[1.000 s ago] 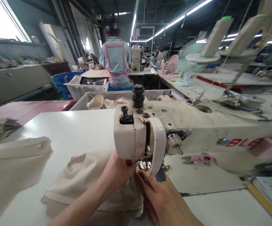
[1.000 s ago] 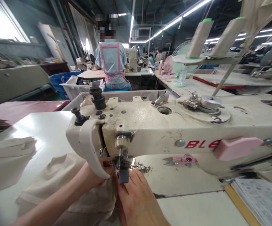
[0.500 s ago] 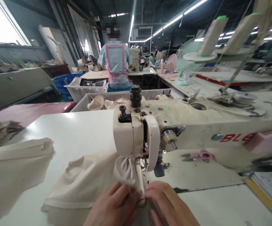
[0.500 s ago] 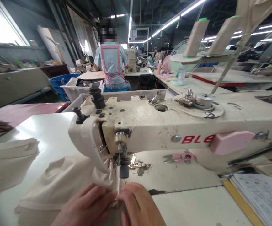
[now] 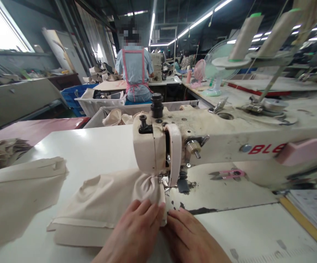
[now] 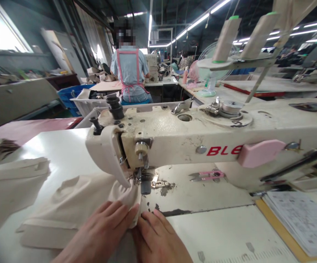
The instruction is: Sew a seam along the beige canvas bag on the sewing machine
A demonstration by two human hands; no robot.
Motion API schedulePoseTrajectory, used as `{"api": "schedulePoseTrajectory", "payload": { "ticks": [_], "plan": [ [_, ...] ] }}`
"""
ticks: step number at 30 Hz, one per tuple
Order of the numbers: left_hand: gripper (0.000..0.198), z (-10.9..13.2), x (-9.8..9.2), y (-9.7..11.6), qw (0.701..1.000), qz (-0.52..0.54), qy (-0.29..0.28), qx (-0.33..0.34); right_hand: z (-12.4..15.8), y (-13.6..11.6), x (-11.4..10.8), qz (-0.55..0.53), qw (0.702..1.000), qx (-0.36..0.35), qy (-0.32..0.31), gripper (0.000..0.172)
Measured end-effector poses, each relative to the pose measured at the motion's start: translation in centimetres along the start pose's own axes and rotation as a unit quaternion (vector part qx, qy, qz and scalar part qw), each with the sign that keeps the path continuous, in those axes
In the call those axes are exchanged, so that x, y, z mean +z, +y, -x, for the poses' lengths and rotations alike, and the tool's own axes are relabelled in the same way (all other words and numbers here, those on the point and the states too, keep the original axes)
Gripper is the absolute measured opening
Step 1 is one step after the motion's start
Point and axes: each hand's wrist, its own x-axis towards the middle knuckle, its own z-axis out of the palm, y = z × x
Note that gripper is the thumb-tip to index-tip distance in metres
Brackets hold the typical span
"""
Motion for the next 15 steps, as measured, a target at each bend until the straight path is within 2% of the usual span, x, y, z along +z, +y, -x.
{"api": "schedulePoseTrajectory", "payload": {
  "ticks": [2,4,8,10,13,15],
  "plan": [
    [0.031,0.0,0.5,0.3,0.999,-0.033,0.041,0.016,-0.2,0.1,-0.2,0.001,0.999,-0.004,0.032,0.034],
    [0.035,0.0,1.0,0.5,0.997,-0.038,0.062,0.012,-0.2,0.4,-0.4,0.004,1.000,-0.019,0.012,0.032],
    [0.031,-0.2,1.5,0.5,0.999,-0.014,0.043,0.008,0.0,1.2,-0.4,0.006,0.998,-0.040,-0.044,0.025],
    [0.028,-0.4,1.5,0.3,0.999,0.016,0.041,-0.018,-0.2,1.7,-0.1,-0.002,0.999,-0.038,-0.010,0.025],
    [0.026,-0.8,1.6,-0.4,0.995,0.082,0.039,-0.048,-1.1,2.3,0.0,-0.023,0.999,-0.024,0.000,0.026],
    [0.024,-1.2,1.6,-1.0,0.989,0.121,0.042,-0.069,-1.9,2.7,-0.2,-0.023,0.998,-0.018,-0.050,0.032]
  ]
}}
